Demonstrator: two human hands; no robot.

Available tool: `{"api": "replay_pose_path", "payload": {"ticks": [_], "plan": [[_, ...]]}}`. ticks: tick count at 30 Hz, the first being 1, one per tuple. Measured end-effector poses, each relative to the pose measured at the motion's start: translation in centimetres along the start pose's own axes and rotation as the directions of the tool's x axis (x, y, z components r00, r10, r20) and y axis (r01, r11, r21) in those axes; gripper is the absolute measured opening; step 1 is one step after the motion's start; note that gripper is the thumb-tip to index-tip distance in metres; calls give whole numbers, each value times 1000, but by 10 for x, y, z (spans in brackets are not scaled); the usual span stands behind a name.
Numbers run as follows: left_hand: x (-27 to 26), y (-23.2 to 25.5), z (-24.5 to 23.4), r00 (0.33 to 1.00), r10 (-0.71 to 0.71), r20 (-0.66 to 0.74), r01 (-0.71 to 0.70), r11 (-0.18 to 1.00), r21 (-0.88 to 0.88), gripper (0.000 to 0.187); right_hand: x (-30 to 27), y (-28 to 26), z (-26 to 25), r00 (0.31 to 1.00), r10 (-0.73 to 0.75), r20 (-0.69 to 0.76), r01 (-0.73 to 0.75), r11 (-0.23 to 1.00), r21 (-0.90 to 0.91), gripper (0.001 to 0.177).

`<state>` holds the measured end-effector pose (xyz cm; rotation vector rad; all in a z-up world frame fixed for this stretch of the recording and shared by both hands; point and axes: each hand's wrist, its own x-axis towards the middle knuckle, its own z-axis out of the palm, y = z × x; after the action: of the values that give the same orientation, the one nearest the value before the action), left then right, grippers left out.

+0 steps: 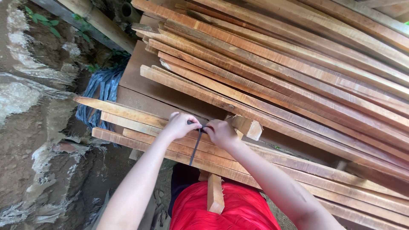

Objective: Tying together small bundles of wood planks using black plastic strips.

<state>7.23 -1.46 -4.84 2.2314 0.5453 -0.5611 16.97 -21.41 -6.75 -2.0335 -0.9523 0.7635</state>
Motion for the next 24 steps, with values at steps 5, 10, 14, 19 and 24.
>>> {"api": "replay_pose_path", "payload": {"ticks": [5,10,14,19,24], "plan": [[5,14,-26,990,78,120,-86,995,55,25,2,-41,-25,990,-38,136,89,916,-390,27],[14,15,-31,972,102,211,-119,990,72,25,-5,-40,-28,980,-16,200,93,920,-382,27],[20,12,-39,956,128,264,-165,979,122,26,-27,-32,-18,988,-90,129,118,967,-227,25],[28,-10,-46,964,201,172,-235,949,209,26,-54,-35,-6,974,-194,120,219,942,-255,21],[12,-1,-37,989,125,83,-141,963,229,28,-55,-32,-8,975,-102,199,165,928,-333,23]]}}
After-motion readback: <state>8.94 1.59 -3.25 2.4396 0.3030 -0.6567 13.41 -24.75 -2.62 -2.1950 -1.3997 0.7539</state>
